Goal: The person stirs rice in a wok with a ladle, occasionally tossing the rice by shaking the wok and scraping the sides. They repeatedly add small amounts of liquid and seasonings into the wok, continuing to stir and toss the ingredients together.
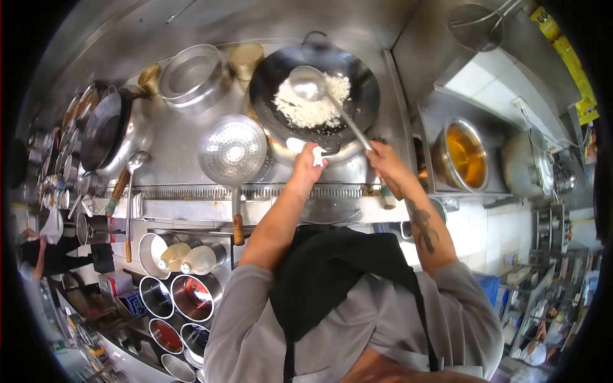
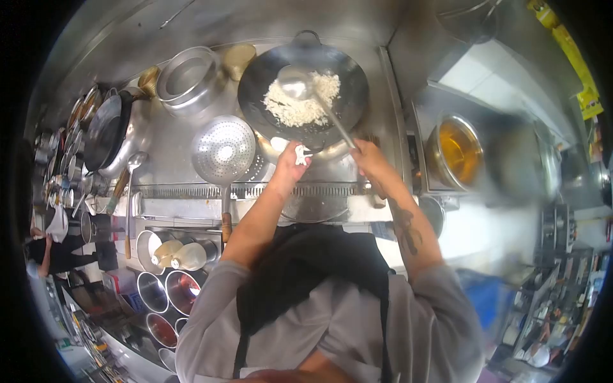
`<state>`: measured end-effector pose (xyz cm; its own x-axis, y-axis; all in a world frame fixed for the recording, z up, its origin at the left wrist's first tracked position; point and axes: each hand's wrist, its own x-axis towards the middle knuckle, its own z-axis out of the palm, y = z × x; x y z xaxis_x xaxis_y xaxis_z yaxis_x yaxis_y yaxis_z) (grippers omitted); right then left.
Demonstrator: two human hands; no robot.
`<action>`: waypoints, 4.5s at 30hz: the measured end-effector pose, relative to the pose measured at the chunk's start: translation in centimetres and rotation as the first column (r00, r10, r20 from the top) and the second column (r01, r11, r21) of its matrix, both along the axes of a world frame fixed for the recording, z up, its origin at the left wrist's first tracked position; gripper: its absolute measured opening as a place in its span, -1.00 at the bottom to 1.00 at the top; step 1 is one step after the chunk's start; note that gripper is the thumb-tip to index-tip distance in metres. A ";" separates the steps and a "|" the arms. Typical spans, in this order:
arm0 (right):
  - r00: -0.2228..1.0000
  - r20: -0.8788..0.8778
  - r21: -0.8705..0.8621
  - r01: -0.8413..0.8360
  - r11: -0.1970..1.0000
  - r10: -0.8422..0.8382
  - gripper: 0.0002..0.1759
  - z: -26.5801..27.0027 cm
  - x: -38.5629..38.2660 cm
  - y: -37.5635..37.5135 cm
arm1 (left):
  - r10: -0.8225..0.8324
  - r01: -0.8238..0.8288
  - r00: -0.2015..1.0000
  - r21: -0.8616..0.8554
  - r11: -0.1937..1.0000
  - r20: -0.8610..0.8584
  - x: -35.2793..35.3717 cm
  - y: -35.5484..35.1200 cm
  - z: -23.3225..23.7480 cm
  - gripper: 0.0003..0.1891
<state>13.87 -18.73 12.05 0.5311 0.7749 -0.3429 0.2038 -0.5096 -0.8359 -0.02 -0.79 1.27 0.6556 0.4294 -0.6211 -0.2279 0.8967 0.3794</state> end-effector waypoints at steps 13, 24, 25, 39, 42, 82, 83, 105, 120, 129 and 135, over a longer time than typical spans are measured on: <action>0.973 0.216 -0.158 -0.051 0.986 0.085 -0.54 2.8 1.3 -0.8 | 0.028 -0.026 0.998 0.039 0.999 -0.049 0.1 -0.4 0.8 -0.92; 0.986 -0.156 -0.070 -0.071 0.995 0.059 -0.46 1.2 1.9 -2.9 | 0.021 -0.020 0.999 0.020 1.000 -0.045 0.3 -0.2 0.2 -0.91; 0.972 -0.231 -0.097 -0.054 0.994 0.030 -0.47 0.8 2.5 -1.4 | 0.018 -0.017 0.999 0.031 0.999 -0.048 0.5 -0.4 0.4 -0.92; 0.970 -0.155 0.000 0.188 0.982 -0.185 -0.62 0.0 5.6 0.5 | 0.011 -0.007 0.998 0.075 0.997 -0.064 0.1 -0.4 0.7 -0.88; 0.969 -0.052 0.084 0.245 0.966 -0.241 -0.79 -0.8 6.2 3.0 | 0.010 -0.009 0.999 0.049 0.999 -0.031 0.4 -0.2 -0.1 -0.86; 0.703 0.599 -0.264 -0.279 0.923 0.383 -0.53 12.1 3.5 -10.2 | -0.109 0.109 0.993 0.002 0.994 0.044 -7.7 -9.8 0.5 -0.88; 0.728 0.555 -0.283 -0.289 0.914 0.402 -0.54 12.5 3.6 -11.1 | -0.026 0.029 0.994 -0.033 0.999 0.102 -6.4 -8.0 0.7 -0.92; 0.779 0.616 0.222 -0.312 0.924 0.115 -0.52 -0.9 2.6 -3.2 | 0.019 -0.018 1.000 0.034 0.999 -0.016 -0.5 -0.1 0.8 -0.91; 0.939 -0.343 -0.090 -0.020 0.996 -0.012 -0.64 -1.2 4.4 -1.7 | 0.005 -0.005 1.000 0.037 0.999 -0.014 -0.2 0.3 -0.8 -0.84; 0.981 -0.063 0.094 0.188 0.978 -0.183 -0.75 -2.2 6.1 4.3 | 0.033 -0.031 0.999 0.043 0.999 -0.035 -0.3 -0.1 0.2 -0.81; 0.973 -0.191 0.025 -0.129 0.991 0.131 -0.80 -2.2 1.9 3.3 | -0.038 0.039 0.997 0.023 0.999 -0.069 -0.4 0.6 0.5 -0.83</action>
<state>15.78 -15.45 9.81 0.3506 0.8378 -0.4186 0.1030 -0.4788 -0.8719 -0.44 -0.23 1.73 0.6285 0.4199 -0.6548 -0.1661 0.8948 0.4143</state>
